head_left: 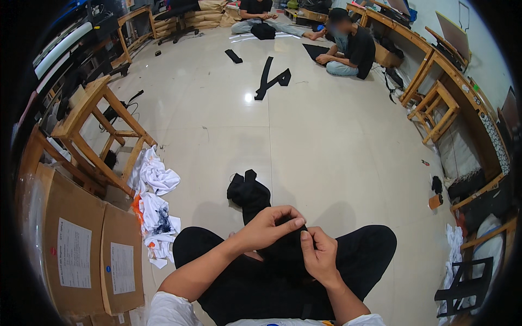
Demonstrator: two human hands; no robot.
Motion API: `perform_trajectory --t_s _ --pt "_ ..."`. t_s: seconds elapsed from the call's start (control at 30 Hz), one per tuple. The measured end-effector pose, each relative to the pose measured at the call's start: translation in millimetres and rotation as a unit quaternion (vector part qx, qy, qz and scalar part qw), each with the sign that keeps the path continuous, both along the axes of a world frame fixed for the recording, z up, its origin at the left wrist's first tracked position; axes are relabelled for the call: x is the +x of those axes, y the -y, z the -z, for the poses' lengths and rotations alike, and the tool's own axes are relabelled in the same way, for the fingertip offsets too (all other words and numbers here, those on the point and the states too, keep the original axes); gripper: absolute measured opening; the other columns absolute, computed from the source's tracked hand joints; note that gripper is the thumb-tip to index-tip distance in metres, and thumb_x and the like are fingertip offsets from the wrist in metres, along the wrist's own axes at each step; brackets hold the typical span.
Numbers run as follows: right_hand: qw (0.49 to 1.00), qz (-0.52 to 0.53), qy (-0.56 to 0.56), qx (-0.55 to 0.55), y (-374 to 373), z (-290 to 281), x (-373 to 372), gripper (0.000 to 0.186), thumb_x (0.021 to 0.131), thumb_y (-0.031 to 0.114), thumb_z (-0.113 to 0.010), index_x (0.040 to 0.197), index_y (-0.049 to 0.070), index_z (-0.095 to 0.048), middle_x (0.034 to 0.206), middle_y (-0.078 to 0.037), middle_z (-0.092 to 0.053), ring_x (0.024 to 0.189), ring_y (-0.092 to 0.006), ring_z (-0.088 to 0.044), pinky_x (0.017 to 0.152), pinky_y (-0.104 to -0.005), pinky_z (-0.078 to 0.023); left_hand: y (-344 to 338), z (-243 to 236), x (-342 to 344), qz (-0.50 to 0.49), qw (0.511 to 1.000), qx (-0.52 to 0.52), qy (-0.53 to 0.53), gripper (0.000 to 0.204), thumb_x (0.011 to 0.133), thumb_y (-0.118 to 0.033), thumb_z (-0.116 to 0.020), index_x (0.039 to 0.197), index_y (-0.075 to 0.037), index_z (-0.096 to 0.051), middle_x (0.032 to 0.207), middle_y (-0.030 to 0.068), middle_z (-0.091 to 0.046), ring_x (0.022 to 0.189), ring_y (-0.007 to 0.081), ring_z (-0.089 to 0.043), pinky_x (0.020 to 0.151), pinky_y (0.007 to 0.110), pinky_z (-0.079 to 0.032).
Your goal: The person sits on the floor and handles a piece of black fabric, unfolding and stretching it to inspect the material. They then use a pair of scissors to cut the fabric into smaller pieces, manipulating the material with both hands.
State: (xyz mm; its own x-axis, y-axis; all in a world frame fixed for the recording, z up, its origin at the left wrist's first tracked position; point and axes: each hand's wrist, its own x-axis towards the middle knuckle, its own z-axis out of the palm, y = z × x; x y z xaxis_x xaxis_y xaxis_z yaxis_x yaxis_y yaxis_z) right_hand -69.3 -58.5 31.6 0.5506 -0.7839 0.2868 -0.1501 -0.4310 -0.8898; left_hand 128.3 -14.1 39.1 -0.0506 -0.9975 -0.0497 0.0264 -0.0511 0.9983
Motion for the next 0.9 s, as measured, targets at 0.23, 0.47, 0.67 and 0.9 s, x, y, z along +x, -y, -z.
perform_trajectory --t_s 0.23,0.47,0.67,0.9 --pt "0.999 0.038 0.036 0.014 2 -4 2 0.015 0.099 0.013 -0.069 0.093 -0.001 -0.067 0.066 -0.009 -0.064 0.059 -0.0075 -0.054 0.054 -0.0271 -0.043 0 -4 -3 -0.001 0.998 0.070 -0.006 0.024 0.104 -0.028 -0.067 0.105 -0.004 -0.064 0.089 -0.0057 -0.059 0.084 0.0040 -0.052 0.072 0.024 -0.046" --pt "0.998 0.000 -0.004 0.059 0 3 -5 0.020 0.100 0.016 -0.070 0.088 0.001 -0.065 0.063 -0.001 -0.060 0.060 -0.0042 -0.050 0.053 -0.0250 -0.040 -2 -1 -1 -0.030 0.994 -0.028 0.103 0.014 0.100 -0.014 -0.070 0.102 -0.001 -0.065 0.088 -0.0011 -0.063 0.083 0.0043 -0.054 0.073 0.024 -0.046" --pt "0.921 -0.009 0.199 0.334 1 11 14 0.021 0.108 0.020 -0.059 0.091 0.008 -0.058 0.084 0.008 -0.054 0.076 -0.0003 -0.045 0.067 -0.0197 -0.038 3 -7 -5 -0.170 0.952 -0.156 0.201 0.015 0.098 -0.014 -0.072 0.099 0.000 -0.067 0.090 0.0059 -0.069 0.083 0.0094 -0.062 0.072 0.026 -0.049" --pt "0.892 0.058 0.266 0.361 46 -38 30 0.015 0.108 0.019 -0.055 0.098 0.008 -0.052 0.084 -0.001 -0.063 0.069 -0.0090 -0.062 0.063 -0.0245 -0.052 -8 -1 -27 0.195 0.977 0.073 0.047 0.064 0.108 -0.056 -0.043 0.102 -0.001 -0.074 0.086 0.0087 -0.073 0.073 0.0148 -0.068 0.070 0.031 -0.054"
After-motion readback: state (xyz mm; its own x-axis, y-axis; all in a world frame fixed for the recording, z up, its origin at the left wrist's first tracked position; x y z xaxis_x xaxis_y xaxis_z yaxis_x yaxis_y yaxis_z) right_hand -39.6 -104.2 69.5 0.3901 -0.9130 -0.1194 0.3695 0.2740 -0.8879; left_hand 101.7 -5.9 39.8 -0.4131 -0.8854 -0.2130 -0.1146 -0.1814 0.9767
